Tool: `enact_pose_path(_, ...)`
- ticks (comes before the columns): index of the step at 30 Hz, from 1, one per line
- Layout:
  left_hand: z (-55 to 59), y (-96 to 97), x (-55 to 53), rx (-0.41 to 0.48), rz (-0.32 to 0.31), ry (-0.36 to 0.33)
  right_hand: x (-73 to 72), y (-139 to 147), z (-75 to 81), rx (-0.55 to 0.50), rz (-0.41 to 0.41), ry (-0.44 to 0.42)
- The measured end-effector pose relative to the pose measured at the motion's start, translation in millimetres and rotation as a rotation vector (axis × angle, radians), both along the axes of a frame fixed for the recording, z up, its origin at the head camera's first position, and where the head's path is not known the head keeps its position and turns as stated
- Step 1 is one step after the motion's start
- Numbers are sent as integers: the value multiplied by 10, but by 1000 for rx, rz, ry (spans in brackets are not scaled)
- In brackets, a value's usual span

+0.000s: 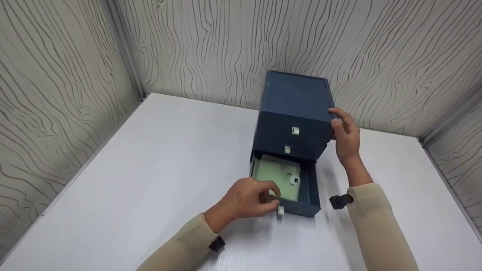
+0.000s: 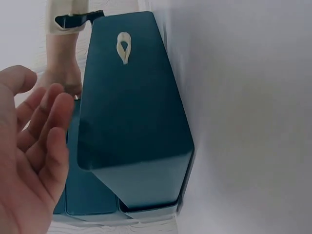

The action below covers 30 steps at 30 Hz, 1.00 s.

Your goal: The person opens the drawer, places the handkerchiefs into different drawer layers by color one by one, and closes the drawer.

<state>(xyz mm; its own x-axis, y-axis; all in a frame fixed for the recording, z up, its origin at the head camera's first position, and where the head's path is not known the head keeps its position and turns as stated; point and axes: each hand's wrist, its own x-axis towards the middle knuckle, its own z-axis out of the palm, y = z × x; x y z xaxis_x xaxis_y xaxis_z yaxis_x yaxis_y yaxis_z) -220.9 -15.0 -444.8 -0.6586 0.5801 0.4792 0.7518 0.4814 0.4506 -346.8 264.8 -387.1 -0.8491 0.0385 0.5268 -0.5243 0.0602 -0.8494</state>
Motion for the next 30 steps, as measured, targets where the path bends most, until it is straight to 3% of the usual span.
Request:
enact_pose_path(4, 5, 51, 52, -34, -28, 1, -11, 7, 0, 0, -7, -1)
enact_pose_path(12, -51, 161, 114, -125, -81, -91, 1, 6, -4, 4, 22, -8)
enact_pose_path(25, -120, 348, 59, -294, -12, -119, 10, 2, -1, 27, 10, 3)
enact_pose_path(30, -116, 395, 46, -361, 17, -92, 14, 2, 4, 19, 18, 7)
